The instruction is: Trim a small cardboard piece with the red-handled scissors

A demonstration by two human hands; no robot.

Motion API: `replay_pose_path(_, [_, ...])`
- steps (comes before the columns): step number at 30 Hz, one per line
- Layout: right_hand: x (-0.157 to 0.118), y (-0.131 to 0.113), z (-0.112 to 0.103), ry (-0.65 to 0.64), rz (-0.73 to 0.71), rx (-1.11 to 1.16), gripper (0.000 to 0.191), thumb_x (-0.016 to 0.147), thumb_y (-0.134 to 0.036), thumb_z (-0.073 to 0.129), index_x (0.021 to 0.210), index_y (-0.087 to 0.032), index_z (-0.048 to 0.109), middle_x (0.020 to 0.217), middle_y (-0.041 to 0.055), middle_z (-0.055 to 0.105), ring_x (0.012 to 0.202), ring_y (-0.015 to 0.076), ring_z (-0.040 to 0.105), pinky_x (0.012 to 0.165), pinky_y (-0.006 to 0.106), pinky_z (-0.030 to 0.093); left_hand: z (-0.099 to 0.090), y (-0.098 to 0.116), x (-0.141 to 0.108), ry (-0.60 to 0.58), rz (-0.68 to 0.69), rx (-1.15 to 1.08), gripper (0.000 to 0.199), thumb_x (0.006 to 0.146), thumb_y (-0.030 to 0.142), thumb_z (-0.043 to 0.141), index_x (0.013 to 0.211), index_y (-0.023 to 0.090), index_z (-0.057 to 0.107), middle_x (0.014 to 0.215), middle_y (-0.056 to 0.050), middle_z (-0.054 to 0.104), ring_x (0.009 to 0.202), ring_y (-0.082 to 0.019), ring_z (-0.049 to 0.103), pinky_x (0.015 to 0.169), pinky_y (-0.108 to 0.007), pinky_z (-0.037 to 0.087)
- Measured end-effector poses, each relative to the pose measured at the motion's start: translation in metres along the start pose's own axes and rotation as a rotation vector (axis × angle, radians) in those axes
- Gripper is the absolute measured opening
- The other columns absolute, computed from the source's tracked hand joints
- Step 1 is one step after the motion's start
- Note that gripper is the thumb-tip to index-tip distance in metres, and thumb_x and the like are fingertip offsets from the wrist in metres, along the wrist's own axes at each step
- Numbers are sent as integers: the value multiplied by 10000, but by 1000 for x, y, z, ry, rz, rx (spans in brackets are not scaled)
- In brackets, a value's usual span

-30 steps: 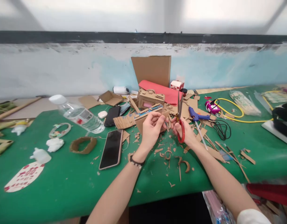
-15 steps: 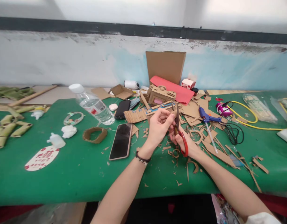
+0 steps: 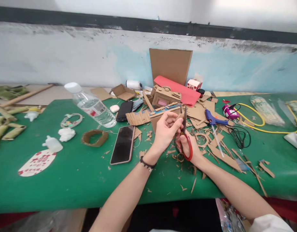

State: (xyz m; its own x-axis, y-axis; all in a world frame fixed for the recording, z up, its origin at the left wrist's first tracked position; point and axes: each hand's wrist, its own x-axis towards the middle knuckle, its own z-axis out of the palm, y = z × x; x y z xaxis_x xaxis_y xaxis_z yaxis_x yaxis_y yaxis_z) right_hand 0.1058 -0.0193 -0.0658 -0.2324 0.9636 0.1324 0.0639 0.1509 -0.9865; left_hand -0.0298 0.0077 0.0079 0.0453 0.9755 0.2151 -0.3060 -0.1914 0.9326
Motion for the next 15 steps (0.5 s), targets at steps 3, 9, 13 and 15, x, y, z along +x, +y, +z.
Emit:
replay_pose_path(3, [-1,0,-2,2,47,-31,569,973,-818,491,1003,-251,525,532,-60,515,368,135,451,373,256,379,-1,-2,2,3,-14,-24,425,843,468,857,953,191,554,705,25,698,527,-70,608,529,-178,501])
replay_pose_path(9, [3,-7,-9,-79,-26,-61,546,998,-779,487,1047,-238,545,688,-25,622,464,123,529,448,243,435,-9,-1,6,-3,-70,-52,440,795,443,892,848,184,540,636,48,654,477,-52,547,494,-169,473])
replay_pose_path(13, [4,-9,-15,-87,-52,-151,568,997,-786,471,1073,-231,567,701,-15,624,534,136,540,509,252,446,-17,6,9,-69,-102,-23,450,773,434,907,811,185,534,582,55,623,446,-54,526,468,-171,456])
replay_pose_path(15, [3,-9,-17,-95,-32,-196,527,1014,-756,472,1012,-235,559,636,-32,591,507,133,513,492,246,411,-22,10,11,-89,-126,-16,469,745,427,926,796,190,524,552,63,600,433,-60,524,455,-174,451])
